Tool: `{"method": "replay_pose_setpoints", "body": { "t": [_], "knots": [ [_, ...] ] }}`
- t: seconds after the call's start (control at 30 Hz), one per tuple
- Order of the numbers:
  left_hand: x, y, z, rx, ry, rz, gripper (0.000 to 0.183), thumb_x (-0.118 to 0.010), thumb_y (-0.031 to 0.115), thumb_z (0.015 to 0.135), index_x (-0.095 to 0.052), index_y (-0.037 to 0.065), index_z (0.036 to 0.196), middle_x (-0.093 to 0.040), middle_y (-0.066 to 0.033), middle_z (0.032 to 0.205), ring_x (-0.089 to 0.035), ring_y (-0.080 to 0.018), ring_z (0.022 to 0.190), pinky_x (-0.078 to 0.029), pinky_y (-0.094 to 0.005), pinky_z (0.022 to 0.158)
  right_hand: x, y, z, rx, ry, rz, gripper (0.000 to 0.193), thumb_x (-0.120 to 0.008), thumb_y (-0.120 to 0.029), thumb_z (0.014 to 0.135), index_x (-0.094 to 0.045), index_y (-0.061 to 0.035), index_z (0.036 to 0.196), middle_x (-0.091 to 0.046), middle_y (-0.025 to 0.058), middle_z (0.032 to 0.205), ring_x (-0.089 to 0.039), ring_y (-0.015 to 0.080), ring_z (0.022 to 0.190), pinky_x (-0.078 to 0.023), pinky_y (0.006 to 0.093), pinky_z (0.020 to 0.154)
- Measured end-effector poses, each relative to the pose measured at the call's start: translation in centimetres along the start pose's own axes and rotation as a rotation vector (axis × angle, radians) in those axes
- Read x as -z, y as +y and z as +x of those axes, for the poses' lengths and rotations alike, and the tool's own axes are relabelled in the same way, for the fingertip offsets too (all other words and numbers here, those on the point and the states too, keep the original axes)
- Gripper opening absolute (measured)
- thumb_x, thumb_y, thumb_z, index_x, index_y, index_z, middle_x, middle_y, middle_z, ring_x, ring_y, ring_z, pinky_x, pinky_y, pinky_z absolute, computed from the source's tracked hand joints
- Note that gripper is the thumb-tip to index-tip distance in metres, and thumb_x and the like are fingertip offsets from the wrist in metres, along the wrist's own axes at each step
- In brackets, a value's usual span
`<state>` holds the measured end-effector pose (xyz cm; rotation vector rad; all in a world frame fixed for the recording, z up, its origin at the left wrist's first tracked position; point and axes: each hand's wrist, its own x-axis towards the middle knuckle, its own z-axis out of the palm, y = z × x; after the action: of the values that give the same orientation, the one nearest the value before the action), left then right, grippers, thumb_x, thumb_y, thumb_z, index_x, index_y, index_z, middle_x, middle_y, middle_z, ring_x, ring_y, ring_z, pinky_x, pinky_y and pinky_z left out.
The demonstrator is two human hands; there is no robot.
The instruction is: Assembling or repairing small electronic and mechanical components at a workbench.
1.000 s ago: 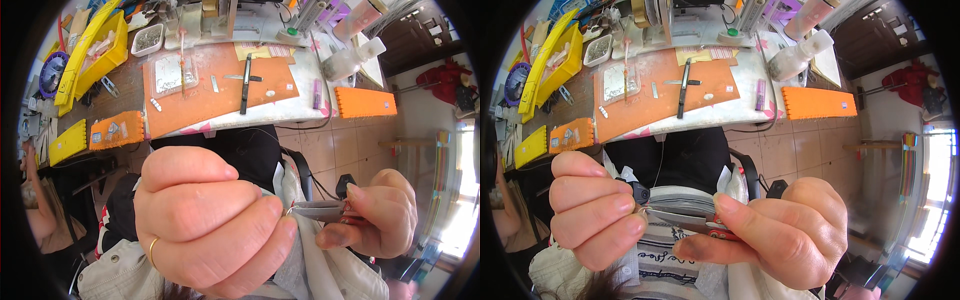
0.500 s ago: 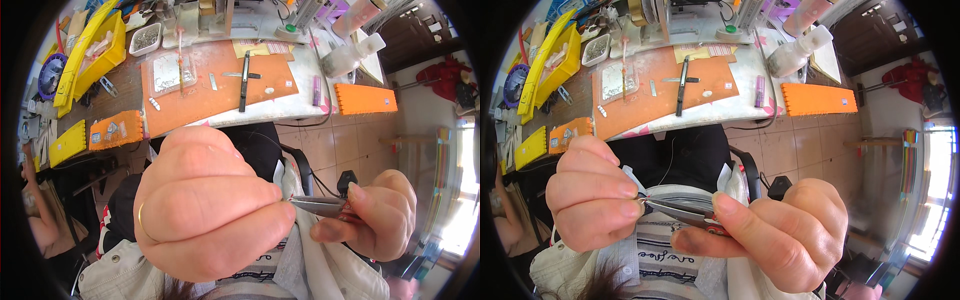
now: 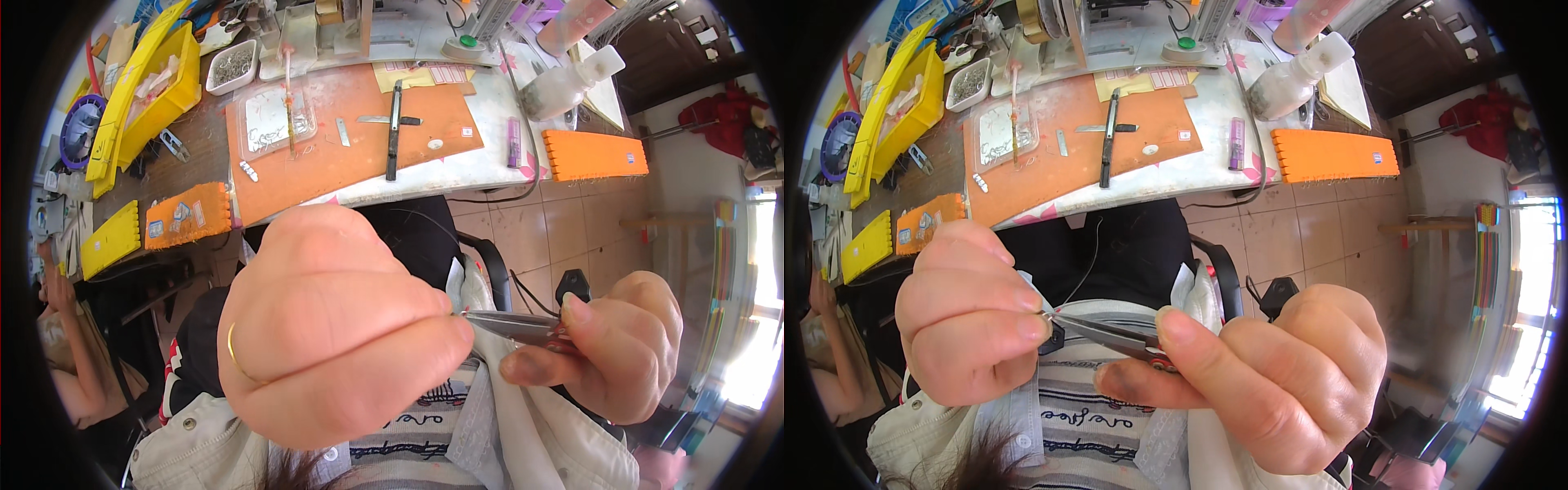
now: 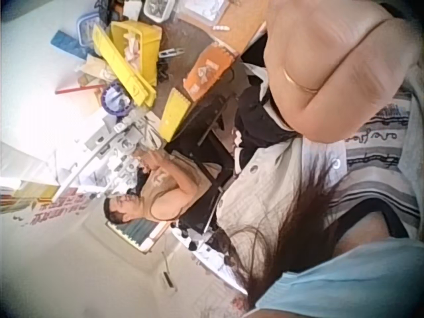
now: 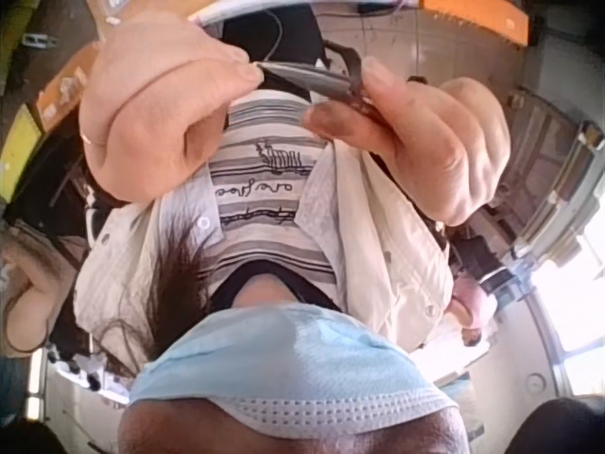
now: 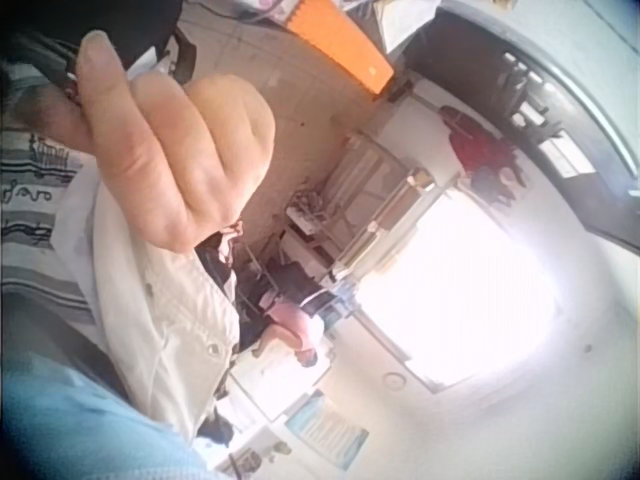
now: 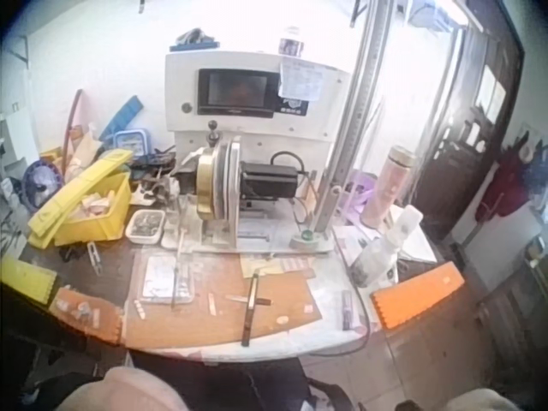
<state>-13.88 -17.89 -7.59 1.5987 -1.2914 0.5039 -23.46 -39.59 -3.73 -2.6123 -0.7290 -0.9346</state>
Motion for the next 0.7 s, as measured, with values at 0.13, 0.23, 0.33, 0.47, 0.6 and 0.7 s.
{"method": "replay_pose_setpoints", "body": {
  "t": [0.13, 0.23, 0.33, 0.47, 0.6, 0.7],
  "knots": [
    [-0.3, 0.2, -0.3, 0.028, 0.031, -0.053, 0.028, -0.072, -0.003, 0.068, -0.063, 0.008, 0.092, -0.061, -0.0066, 0.091, -0.057, -0.0191, 0.070, -0.046, -0.0354, 0.063, 0.1, 0.2, -0.3, 0.041, 0.016, -0.087, 0.061, -0.085, -0.045, 0.068, -0.062, 0.0016, 0.099, -0.053, -0.0008, 0.060, -0.042, 0.0116, 0.047, -0.029, 0.0271, 0.044],
    [0.1, 0.4, -0.2, 0.034, 0.010, -0.008, 0.028, -0.072, -0.004, 0.068, -0.063, 0.008, 0.092, -0.061, -0.0073, 0.091, -0.057, -0.0193, 0.070, -0.046, -0.0353, 0.063, 1.0, -0.2, -0.3, -0.038, -0.013, -0.045, 0.071, -0.085, -0.048, 0.067, -0.059, 0.0013, 0.111, -0.055, -0.0003, 0.066, -0.044, 0.0123, 0.050, -0.032, 0.0286, 0.049],
    [-0.2, 0.5, -0.2, 0.019, 0.024, 0.088, 0.027, -0.073, 0.000, 0.072, -0.061, 0.008, 0.094, -0.059, -0.0070, 0.091, -0.056, -0.0184, 0.068, -0.045, -0.0351, 0.063, 3.3, 0.2, -0.5, -0.154, -0.218, 0.079, 0.086, -0.082, -0.054, 0.068, -0.052, -0.0017, 0.130, -0.058, -0.0002, 0.078, -0.047, 0.0128, 0.056, -0.035, 0.0305, 0.056],
    [-1.1, 0.7, -0.7, -0.110, 0.174, 0.255, 0.026, -0.071, 0.007, 0.077, -0.059, 0.009, 0.099, -0.056, -0.0063, 0.089, -0.055, -0.0178, 0.067, -0.044, -0.0350, 0.062, 2.1, 1.1, -0.8, -0.088, -0.126, 0.140, 0.078, -0.076, -0.053, 0.077, -0.053, 0.0003, 0.129, -0.057, 0.0004, 0.075, -0.045, 0.0117, 0.056, -0.034, 0.0295, 0.054],
    [-0.8, 0.6, 0.0, -0.168, 0.143, 0.191, 0.024, -0.070, 0.008, 0.076, -0.060, 0.010, 0.097, -0.056, -0.0067, 0.090, -0.055, -0.0182, 0.067, -0.044, -0.0349, 0.062, -0.2, 1.8, -1.6, -0.326, 0.359, 0.267, 0.045, -0.061, -0.037, 0.098, -0.061, 0.0036, 0.119, -0.056, 0.0014, 0.073, -0.044, 0.0101, 0.057, -0.032, 0.0236, 0.053],
    [-0.9, -0.4, -0.2, -0.142, 0.136, 0.088, 0.021, -0.070, 0.002, 0.077, -0.062, 0.008, 0.095, -0.060, -0.0081, 0.092, -0.055, -0.0197, 0.068, -0.044, -0.0344, 0.061, -3.6, 5.3, -0.6, -0.720, 0.390, 0.270, 0.032, -0.056, -0.024, 0.100, -0.063, 0.0022, 0.115, -0.060, 0.0028, 0.075, -0.048, 0.0044, 0.064, -0.038, 0.0201, 0.060]
  ]
}}
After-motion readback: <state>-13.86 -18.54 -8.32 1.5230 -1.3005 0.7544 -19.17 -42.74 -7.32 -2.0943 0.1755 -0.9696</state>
